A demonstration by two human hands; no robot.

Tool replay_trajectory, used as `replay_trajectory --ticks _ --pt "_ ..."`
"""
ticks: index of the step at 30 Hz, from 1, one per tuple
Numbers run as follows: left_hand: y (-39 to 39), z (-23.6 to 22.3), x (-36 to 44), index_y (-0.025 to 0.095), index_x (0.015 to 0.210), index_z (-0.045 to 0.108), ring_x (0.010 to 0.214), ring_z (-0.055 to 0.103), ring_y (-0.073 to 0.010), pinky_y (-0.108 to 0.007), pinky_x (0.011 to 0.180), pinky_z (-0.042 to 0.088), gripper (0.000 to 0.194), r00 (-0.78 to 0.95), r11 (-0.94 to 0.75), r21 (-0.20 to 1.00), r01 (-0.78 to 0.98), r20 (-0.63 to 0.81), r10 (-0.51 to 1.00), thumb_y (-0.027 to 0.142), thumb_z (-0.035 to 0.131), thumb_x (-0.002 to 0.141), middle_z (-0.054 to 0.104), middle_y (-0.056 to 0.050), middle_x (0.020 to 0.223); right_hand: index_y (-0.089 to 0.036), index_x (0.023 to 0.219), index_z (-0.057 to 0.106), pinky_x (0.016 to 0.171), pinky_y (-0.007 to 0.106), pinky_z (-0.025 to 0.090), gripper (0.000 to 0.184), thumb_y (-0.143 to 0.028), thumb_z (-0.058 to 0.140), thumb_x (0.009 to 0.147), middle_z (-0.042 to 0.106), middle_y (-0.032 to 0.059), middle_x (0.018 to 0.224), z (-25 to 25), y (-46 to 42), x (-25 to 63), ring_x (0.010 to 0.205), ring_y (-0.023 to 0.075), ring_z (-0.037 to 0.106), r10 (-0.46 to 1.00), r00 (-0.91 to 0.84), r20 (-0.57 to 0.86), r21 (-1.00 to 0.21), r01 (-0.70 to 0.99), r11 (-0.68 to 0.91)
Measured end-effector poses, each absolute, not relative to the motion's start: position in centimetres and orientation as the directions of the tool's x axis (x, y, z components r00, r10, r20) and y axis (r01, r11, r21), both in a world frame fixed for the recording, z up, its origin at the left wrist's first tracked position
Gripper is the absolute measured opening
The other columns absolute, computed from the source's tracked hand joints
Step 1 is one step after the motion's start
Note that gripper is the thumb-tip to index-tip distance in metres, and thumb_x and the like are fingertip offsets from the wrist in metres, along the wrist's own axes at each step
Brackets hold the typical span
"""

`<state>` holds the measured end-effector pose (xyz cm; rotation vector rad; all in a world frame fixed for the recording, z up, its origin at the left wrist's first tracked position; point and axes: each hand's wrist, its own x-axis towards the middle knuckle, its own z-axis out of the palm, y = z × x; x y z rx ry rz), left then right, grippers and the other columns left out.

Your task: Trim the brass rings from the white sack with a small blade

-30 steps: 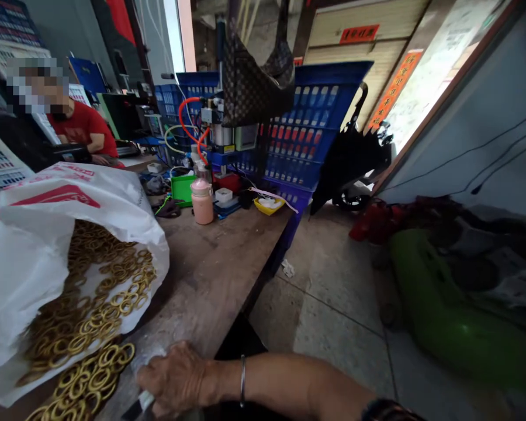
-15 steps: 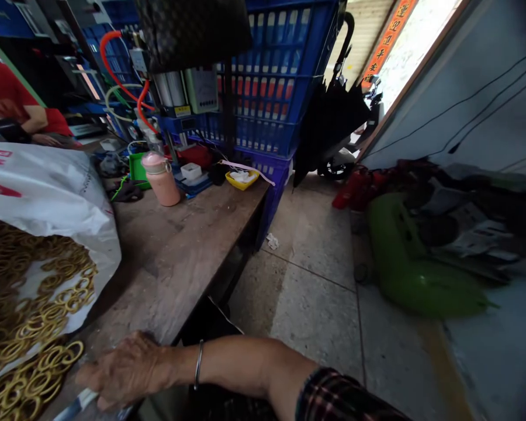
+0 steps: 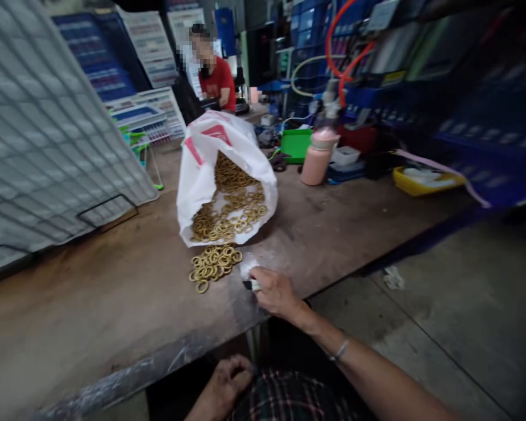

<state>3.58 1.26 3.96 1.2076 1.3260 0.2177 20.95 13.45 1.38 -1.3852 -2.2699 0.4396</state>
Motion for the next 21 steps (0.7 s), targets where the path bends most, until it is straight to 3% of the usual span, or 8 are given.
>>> replay_trajectory --ticks 5,7,9,11,14,18,21 --pt "1.5 8.0 1.8 0.018 0.085 0.064 0.082 0.056 -0.0187 -0.027 0.075 0.043 0.028 0.298 0.434 0.843 0.318 -0.524 0.798 0.041 0.049 0.079 0.063 -0.003 0.083 -0.02 0.081 0.055 0.061 0.025 0.033 0.022 -0.008 0.042 0.068 0.063 0.0017 0.073 1.6 13.0 21.0 0.068 0.0154 0.055 0.888 -0.388 0.247 -0.465 0.756 0.46" --pt "2.7 8.2 0.8 0.017 0.088 0.061 0.076 0.057 -0.018 -0.027 0.067 0.045 0.032 0.152 0.382 0.889 0.252 -0.426 0.892 0.044 0.045 0.081 0.063 -0.004 0.081 -0.02 0.081 0.055 0.061 0.025 0.033 0.022 -0.008 0.041 0.068 0.063 0.0018 0.072 1.6 13.0 21.0 0.067 0.0155 0.055 0.889 -0.38 0.257 -0.462 0.759 0.458" --pt "4.4 7.3 -0.3 0.017 0.09 0.059 0.071 0.057 -0.0178 -0.027 0.062 0.045 0.031 -0.088 0.287 0.893 0.346 -0.274 0.958 0.043 0.045 0.081 0.063 -0.005 0.078 -0.02 0.081 0.055 0.062 0.025 0.033 0.022 -0.008 0.041 0.069 0.064 0.0021 0.073 1.6 13.0 20.9 0.067 0.0157 0.055 0.887 -0.383 0.259 -0.458 0.759 0.462" --pt "6.3 6.1 -1.2 0.017 0.092 0.059 0.075 0.059 -0.0186 -0.029 0.068 0.046 0.028 -0.208 0.167 0.847 0.504 -0.068 0.976 0.039 0.044 0.082 0.063 -0.005 0.08 -0.02 0.081 0.055 0.061 0.026 0.033 0.022 -0.009 0.041 0.069 0.064 0.0023 0.074 1.6 13.1 20.8 0.067 0.0159 0.056 0.887 -0.388 0.252 -0.449 0.765 0.462" --pt "8.6 4.5 -1.8 0.016 0.097 0.057 0.076 0.059 -0.02 -0.033 0.07 0.047 0.027 -0.234 0.087 0.711 0.698 0.111 0.966 0.035 0.045 0.082 0.062 -0.008 0.086 -0.02 0.08 0.056 0.06 0.026 0.032 0.021 -0.009 0.042 0.069 0.064 0.0024 0.072 1.7 13.2 20.7 0.066 0.0161 0.055 0.892 -0.394 0.223 -0.421 0.786 0.453" --pt "10.0 3.7 -1.1 0.017 0.098 0.055 0.086 0.058 -0.0225 -0.036 0.076 0.047 0.021 -0.186 0.051 0.533 0.845 0.202 0.962 0.029 0.047 0.083 0.059 -0.01 0.095 -0.02 0.082 0.057 0.061 0.026 0.032 0.023 -0.008 0.042 0.069 0.065 0.0021 0.075 1.8 13.1 20.6 0.066 0.0155 0.055 0.892 -0.395 0.218 -0.4 0.798 0.451" --pt "10.3 3.7 -0.7 0.018 0.098 0.054 0.083 0.057 -0.0214 -0.035 0.074 0.047 0.018 -0.167 0.059 0.458 0.887 0.199 0.966 0.025 0.047 0.083 0.058 -0.009 0.095 -0.02 0.082 0.057 0.06 0.025 0.031 0.024 -0.009 0.041 0.068 0.065 0.0018 0.075 1.9 13.1 20.6 0.065 0.0151 0.055 0.889 -0.391 0.238 -0.389 0.8 0.456"
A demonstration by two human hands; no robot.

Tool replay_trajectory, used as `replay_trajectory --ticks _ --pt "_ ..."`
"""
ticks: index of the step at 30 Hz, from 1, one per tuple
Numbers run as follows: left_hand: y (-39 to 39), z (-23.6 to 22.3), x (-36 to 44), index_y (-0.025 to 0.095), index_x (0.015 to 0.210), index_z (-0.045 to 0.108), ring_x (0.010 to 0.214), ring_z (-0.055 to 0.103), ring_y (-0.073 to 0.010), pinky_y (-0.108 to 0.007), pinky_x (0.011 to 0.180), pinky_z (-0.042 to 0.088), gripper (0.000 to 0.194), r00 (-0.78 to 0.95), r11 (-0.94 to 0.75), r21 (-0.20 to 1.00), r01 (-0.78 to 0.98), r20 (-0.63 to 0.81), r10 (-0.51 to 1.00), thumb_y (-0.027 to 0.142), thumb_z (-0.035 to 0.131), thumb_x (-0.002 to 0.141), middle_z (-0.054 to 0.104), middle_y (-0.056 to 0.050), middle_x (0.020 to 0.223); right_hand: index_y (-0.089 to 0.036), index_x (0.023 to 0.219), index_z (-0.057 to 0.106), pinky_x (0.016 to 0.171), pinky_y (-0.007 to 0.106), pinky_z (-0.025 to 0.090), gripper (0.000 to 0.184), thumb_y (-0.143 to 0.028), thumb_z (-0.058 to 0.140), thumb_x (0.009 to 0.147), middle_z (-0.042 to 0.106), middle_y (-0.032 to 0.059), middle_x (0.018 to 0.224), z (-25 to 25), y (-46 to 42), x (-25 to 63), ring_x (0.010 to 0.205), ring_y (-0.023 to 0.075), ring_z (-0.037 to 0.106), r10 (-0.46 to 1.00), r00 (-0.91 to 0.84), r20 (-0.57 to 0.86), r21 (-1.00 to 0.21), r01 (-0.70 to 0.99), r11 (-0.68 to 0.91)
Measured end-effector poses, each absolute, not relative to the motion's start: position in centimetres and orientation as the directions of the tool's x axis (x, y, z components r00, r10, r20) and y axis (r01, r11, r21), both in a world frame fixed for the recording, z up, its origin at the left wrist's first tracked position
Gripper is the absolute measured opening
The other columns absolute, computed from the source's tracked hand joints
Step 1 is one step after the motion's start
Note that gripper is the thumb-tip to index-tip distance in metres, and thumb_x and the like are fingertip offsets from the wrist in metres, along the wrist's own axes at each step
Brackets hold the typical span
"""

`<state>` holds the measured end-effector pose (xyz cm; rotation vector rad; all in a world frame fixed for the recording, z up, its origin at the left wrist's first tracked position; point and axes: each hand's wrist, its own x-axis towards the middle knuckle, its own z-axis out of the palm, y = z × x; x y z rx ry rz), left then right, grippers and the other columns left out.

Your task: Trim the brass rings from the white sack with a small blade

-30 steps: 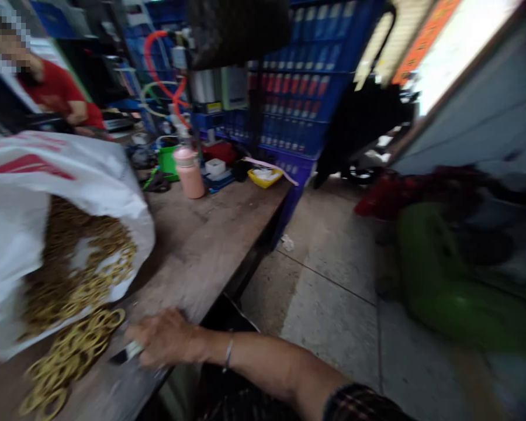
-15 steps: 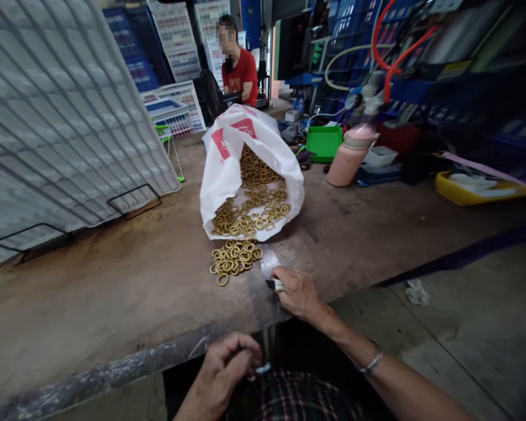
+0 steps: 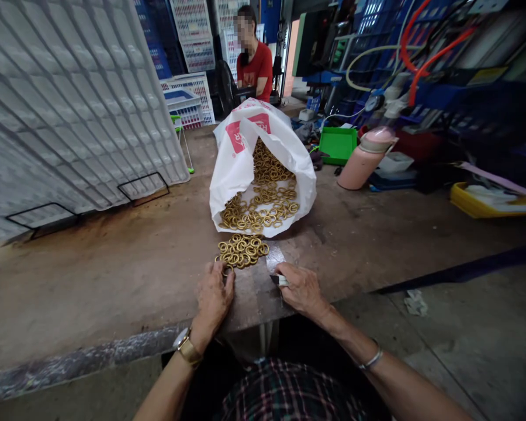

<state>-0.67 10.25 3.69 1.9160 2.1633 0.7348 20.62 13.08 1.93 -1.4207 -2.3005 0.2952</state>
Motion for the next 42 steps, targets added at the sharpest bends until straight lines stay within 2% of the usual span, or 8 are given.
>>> replay_trajectory --ticks 9,12,14,17,20,24,30,42 --pt "9.6 2.9 -1.5 0.019 0.079 0.052 0.065 0.054 -0.017 -0.029 0.063 0.04 0.012 -0.229 0.113 0.529 0.841 0.16 0.96 0.028 0.044 0.082 0.058 -0.002 0.071 -0.019 0.086 0.059 0.059 0.026 0.029 0.023 -0.011 0.043 0.071 0.066 0.0026 0.078 2.1 13.0 20.6 0.066 0.0157 0.055 0.889 -0.412 0.2 -0.374 0.807 0.458" --pt "9.6 2.9 -1.6 0.019 0.073 0.054 0.06 0.051 -0.0149 -0.027 0.061 0.038 0.015 -0.259 0.097 0.631 0.77 0.17 0.951 0.03 0.047 0.08 0.056 0.0 0.065 -0.02 0.088 0.059 0.059 0.026 0.03 0.024 -0.012 0.044 0.071 0.066 0.0028 0.079 2.0 13.0 20.6 0.066 0.0156 0.055 0.892 -0.419 0.171 -0.366 0.814 0.452" --pt "9.5 3.5 -1.5 0.018 0.069 0.055 0.057 0.05 -0.0133 -0.025 0.057 0.038 0.017 -0.304 0.098 0.782 0.615 0.121 0.945 0.032 0.052 0.077 0.054 0.001 0.061 -0.02 0.088 0.059 0.06 0.025 0.031 0.023 -0.013 0.045 0.071 0.066 0.003 0.079 2.0 13.0 20.6 0.067 0.0158 0.055 0.894 -0.412 0.174 -0.381 0.809 0.448" --pt "8.6 4.6 -0.9 0.016 0.074 0.058 0.049 0.046 -0.0097 -0.02 0.045 0.035 0.023 -0.293 0.206 0.965 0.165 -0.151 0.944 0.039 0.059 0.072 0.054 0.002 0.059 -0.019 0.083 0.06 0.061 0.024 0.034 0.019 -0.015 0.046 0.071 0.065 0.0029 0.075 2.2 13.0 20.6 0.066 0.0156 0.056 0.899 -0.384 0.211 -0.491 0.754 0.437" --pt "7.0 5.7 0.3 0.013 0.088 0.059 0.044 0.044 -0.0065 -0.017 0.036 0.03 0.037 -0.159 0.334 0.907 -0.257 -0.381 0.911 0.041 0.067 0.066 0.057 0.001 0.062 -0.019 0.08 0.058 0.061 0.023 0.039 0.014 -0.022 0.045 0.077 0.063 0.0015 0.07 2.8 12.5 19.8 0.065 0.0139 0.056 0.929 -0.287 0.233 -0.715 0.598 0.364" --pt "5.1 6.1 1.8 0.012 0.095 0.056 0.041 0.044 -0.0048 -0.014 0.034 0.03 0.045 -0.042 0.418 0.77 -0.482 -0.497 0.867 0.037 0.072 0.062 0.056 0.002 0.059 -0.018 0.089 0.057 0.066 0.022 0.043 0.018 -0.03 0.046 0.081 0.062 0.0015 0.078 4.1 10.8 17.3 0.071 0.0129 0.057 0.914 -0.342 0.219 -0.871 0.354 0.341" --pt "3.9 5.8 2.3 0.016 0.096 0.052 0.033 0.034 -0.004 -0.013 0.031 0.025 0.038 -0.034 0.419 0.744 -0.52 -0.508 0.861 0.032 0.068 0.065 0.045 0.009 0.044 -0.018 0.101 0.059 0.069 0.023 0.044 0.024 -0.033 0.048 0.084 0.064 0.0012 0.084 4.7 8.4 14.4 0.074 0.0119 0.058 0.805 -0.586 0.094 -0.937 0.22 0.27" --pt "3.8 5.1 2.9 0.02 0.086 0.044 0.036 0.041 -0.0062 -0.014 0.031 0.03 0.032 -0.166 0.288 0.774 -0.564 -0.448 0.879 0.04 0.063 0.069 0.054 0.007 0.053 -0.017 0.068 0.056 0.051 0.022 0.04 0.032 -0.045 0.047 0.082 0.055 -0.0021 0.054 4.3 9.3 13.5 0.052 0.0105 0.051 0.872 -0.481 -0.094 -0.982 0.187 -0.003"
